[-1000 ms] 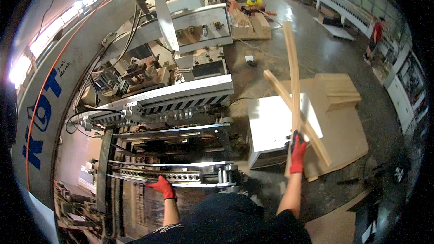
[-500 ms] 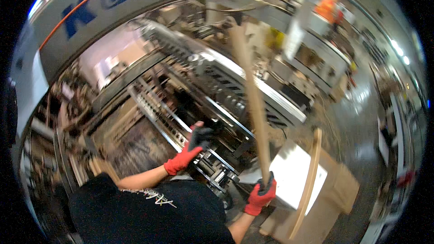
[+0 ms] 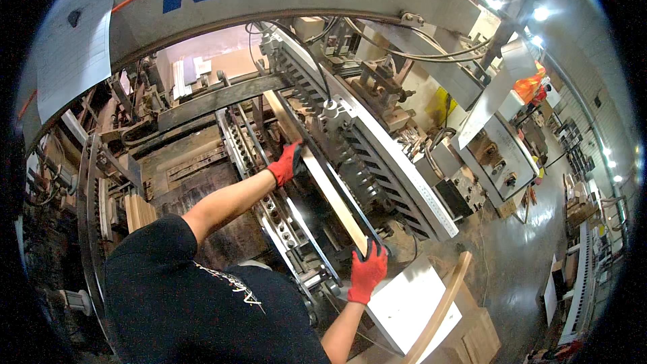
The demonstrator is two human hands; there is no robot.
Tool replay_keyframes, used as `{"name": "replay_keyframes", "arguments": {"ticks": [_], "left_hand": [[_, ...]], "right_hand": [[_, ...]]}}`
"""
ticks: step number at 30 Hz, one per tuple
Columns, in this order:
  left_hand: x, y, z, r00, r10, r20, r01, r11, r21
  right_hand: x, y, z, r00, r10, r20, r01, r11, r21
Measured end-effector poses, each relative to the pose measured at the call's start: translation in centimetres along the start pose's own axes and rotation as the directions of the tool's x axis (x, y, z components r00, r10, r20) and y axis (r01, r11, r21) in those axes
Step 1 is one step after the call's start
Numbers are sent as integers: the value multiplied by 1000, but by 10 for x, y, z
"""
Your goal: The person feeds curved wooden slats into a large industrial woodworking machine, handling them by hand and carefully aligning them with the machine's intake mechanism.
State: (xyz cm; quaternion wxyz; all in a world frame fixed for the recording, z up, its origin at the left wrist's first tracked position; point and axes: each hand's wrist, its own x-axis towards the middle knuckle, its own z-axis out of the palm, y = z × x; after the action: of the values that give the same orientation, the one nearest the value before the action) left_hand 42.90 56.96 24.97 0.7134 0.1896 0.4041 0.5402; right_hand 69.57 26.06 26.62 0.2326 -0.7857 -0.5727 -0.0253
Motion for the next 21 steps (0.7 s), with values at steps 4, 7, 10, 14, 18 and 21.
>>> {"name": "replay_keyframes", "arguments": {"ticks": [4,7,10,14,18,21], "left_hand": [[66,15,7,955,201,218,-115,929,-353],[105,41,-20,959,197,203,-110,922,-372],[77,0,75,982,-74,175,113,969,-219],[103,15,51,988,-56,146,71,993,-98],[112,11,49,994,-82,-75,88,994,71],[132,16,30,1000,10,-1,-10,985,172]], "right_hand": [[52,-25,31,997,65,-32,-62,994,94],[89,-42,47,998,26,58,-36,984,176],[96,30,57,981,188,-43,-181,974,135],[111,12,71,939,290,-186,-236,934,268],[106,-8,78,906,378,-191,-277,870,409],[107,-35,90,904,291,-312,-176,921,349]]}}
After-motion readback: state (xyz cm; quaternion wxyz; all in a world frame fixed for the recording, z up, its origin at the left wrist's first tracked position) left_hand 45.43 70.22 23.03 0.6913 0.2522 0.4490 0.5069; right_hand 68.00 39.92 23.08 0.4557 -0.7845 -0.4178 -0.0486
